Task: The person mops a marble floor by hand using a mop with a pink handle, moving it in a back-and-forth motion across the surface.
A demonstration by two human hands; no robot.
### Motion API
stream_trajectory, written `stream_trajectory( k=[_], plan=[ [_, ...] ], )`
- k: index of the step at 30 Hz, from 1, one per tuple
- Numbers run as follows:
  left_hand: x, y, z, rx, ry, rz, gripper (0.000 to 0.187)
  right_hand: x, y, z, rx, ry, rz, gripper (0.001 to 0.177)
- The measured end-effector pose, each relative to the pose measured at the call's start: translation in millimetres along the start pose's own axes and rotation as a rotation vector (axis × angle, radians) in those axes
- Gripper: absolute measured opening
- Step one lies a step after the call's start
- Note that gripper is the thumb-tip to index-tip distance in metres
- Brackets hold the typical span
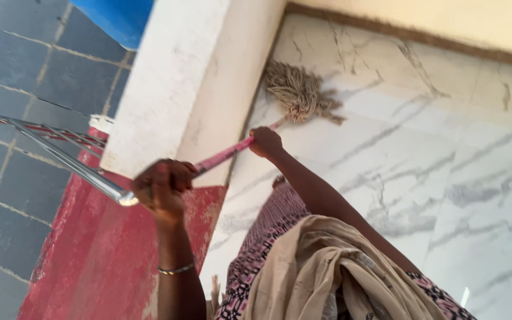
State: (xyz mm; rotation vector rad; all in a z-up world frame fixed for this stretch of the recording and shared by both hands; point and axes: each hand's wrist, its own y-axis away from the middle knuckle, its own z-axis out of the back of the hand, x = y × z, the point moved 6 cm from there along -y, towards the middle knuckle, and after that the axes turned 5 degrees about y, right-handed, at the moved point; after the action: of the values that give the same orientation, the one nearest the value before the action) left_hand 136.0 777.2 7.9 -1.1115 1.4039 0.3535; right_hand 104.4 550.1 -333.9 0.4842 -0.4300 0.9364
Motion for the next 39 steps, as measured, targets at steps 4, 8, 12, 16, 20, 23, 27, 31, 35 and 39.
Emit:
stream_trajectory(
  k=[4,8,12,16,20,23,27,31,35,39],
  plan=[
    [2.1,32.7,8.2,0.017,0.1,0.082,0.047,-26.8,44.3,-6.6,-0.003,0.039,-0.083,0.017],
    [8.1,64.6,-25.9,0.133,0.112,0.081,0.046,-76.2,81.4,-3.4,-0.222,0.069,-0.058,0.018],
    [15.2,86.3,-78.9,0.329,0.125,0.127,0.044,-131.1,115.6,14.7,-0.295,0.033,-0.182,0.016],
    [19.7,100.7,-129.3,0.573,0.197,0.17,0.034,-183.2,150.5,36.1,-0.359,0.012,-0.284,0.019],
    [32.3,120.7,-164.7,0.758,0.216,0.19,0.026,-239.6,186.0,38.9,-0.438,0.003,-0.343,0.021],
    [45.3,139.8,-182.1,0.882,0.203,0.183,0.022,-268.4,217.8,41.5,-0.555,0.033,-0.377,0.022],
    [56.8,164.4,-178.2,0.914,0.252,0.258,0.02,-278.7,258.0,31.6,-0.576,0.024,-0.498,0.021],
    [50.3,175.9,-146.5,0.879,0.275,0.342,0.019,-255.9,275.9,6.6,-0.588,0.0,-0.563,0.018],
    [23.1,175.5,-106.6,0.833,0.241,0.35,0.019,-215.9,270.2,-17.2,-0.578,-0.006,-0.526,0.022],
    [-12.4,170.7,-61.4,0.79,0.188,0.313,0.017,-163.1,246.9,-44.6,-0.551,-0.019,-0.395,0.023]
  ],
)
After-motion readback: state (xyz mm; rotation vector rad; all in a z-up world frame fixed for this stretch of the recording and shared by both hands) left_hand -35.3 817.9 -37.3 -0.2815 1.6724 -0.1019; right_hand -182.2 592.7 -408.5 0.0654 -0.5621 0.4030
